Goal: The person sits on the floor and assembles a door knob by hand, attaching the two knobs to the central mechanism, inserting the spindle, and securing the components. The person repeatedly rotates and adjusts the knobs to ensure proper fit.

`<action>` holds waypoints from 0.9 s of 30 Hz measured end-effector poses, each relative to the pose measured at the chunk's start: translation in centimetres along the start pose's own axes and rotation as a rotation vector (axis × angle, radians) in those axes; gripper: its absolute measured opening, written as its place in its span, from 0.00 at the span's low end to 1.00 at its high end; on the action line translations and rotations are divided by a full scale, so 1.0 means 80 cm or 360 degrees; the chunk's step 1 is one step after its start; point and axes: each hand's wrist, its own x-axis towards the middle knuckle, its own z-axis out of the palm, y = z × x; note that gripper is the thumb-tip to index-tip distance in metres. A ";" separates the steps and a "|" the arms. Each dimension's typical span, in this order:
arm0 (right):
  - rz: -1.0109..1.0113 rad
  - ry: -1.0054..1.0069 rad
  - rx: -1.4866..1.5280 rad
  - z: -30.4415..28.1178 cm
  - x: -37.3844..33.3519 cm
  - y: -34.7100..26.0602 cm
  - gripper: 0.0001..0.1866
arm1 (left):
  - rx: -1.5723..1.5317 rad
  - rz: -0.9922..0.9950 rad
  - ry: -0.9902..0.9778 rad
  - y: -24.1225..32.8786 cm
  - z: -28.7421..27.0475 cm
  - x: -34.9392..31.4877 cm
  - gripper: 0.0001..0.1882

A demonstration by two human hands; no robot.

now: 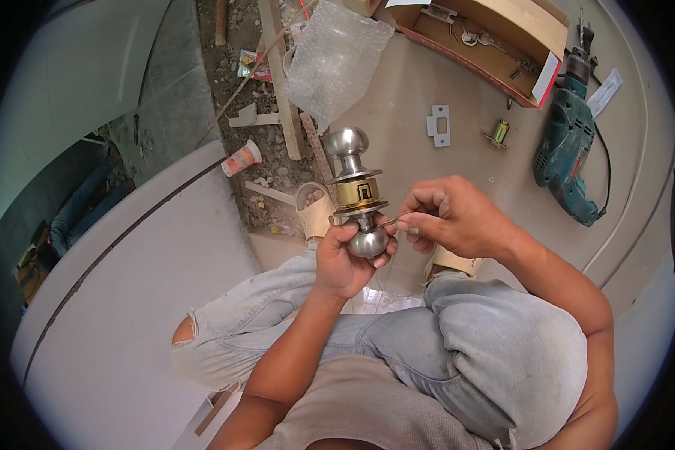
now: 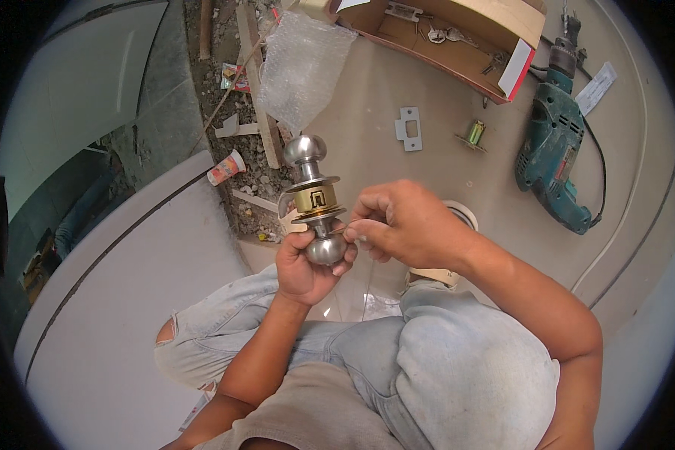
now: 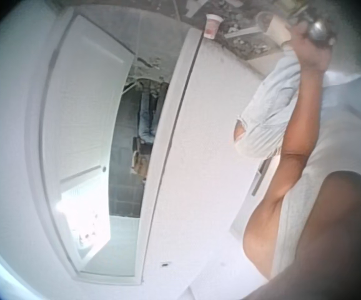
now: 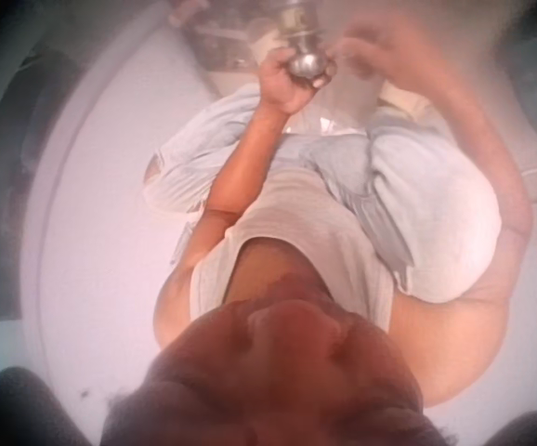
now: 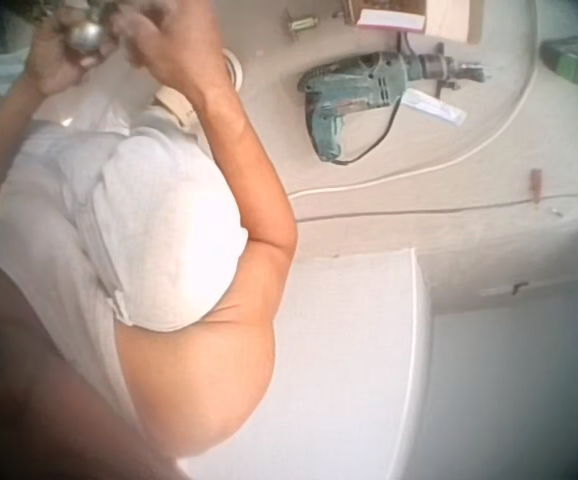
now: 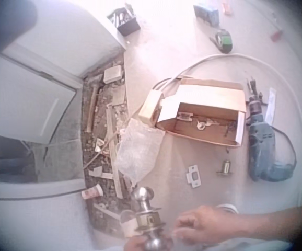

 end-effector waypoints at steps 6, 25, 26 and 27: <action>-0.0222 0.0152 -0.0408 0.011 0.012 0.012 0.11 | -0.0184 -0.0058 -0.0088 -0.003 -0.002 -0.002 0.26; -0.0245 0.0122 -0.0588 0.018 0.012 0.004 0.11 | -0.0022 0.0099 -0.0034 -0.009 0.009 -0.003 0.27; -0.0248 0.0123 -0.0588 0.018 0.012 0.004 0.11 | -0.0023 0.0108 -0.0044 -0.010 0.009 -0.003 0.27; -0.0251 0.0124 -0.0588 0.018 0.012 0.003 0.11 | -0.0023 0.0108 -0.0034 -0.010 0.009 -0.004 0.27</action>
